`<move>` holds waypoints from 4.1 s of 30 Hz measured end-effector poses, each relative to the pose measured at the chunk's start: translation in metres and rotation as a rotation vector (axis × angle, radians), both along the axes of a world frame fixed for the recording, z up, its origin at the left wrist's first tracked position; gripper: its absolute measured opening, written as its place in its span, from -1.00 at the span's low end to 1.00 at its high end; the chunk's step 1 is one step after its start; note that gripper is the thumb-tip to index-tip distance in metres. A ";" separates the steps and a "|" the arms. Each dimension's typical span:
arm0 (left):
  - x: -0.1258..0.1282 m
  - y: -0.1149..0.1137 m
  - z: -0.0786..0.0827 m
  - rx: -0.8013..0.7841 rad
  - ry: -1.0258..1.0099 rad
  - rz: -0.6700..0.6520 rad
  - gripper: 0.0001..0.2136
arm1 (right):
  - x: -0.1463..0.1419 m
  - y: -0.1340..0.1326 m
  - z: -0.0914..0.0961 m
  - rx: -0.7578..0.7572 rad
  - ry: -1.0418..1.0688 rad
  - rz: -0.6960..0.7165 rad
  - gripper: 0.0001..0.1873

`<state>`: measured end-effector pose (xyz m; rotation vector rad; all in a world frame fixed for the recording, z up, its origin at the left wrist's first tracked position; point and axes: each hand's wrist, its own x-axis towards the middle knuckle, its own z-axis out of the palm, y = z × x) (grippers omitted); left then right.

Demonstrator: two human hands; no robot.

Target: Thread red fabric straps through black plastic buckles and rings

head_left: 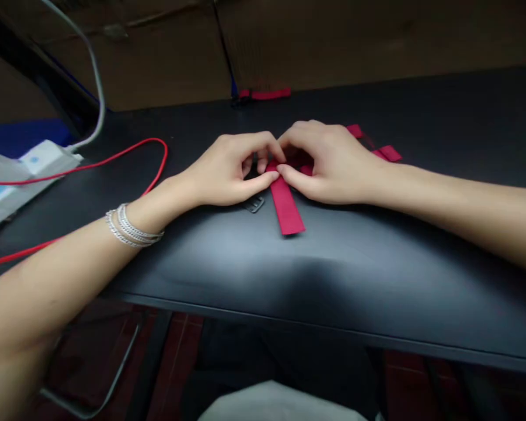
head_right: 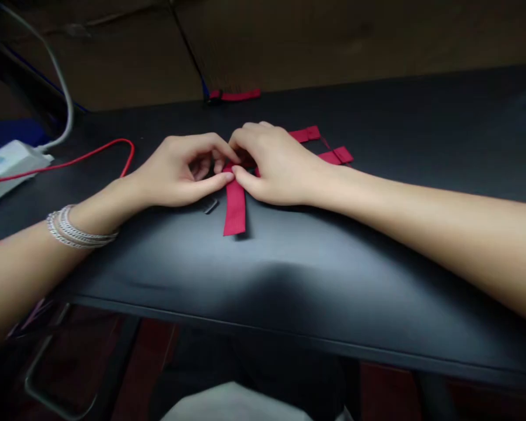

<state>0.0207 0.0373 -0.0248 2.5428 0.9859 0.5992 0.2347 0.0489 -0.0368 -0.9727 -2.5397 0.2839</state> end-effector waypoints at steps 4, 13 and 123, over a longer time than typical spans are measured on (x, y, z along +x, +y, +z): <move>0.000 0.000 0.000 -0.006 -0.008 0.014 -0.79 | 0.001 0.001 -0.001 0.025 0.021 0.017 -0.80; -0.001 0.000 0.001 -0.001 -0.018 -0.011 -0.79 | 0.001 0.001 -0.001 0.022 0.012 0.019 -0.79; 0.000 -0.001 0.002 -0.049 0.048 0.071 -0.67 | 0.001 0.004 -0.003 0.047 0.052 0.045 -0.81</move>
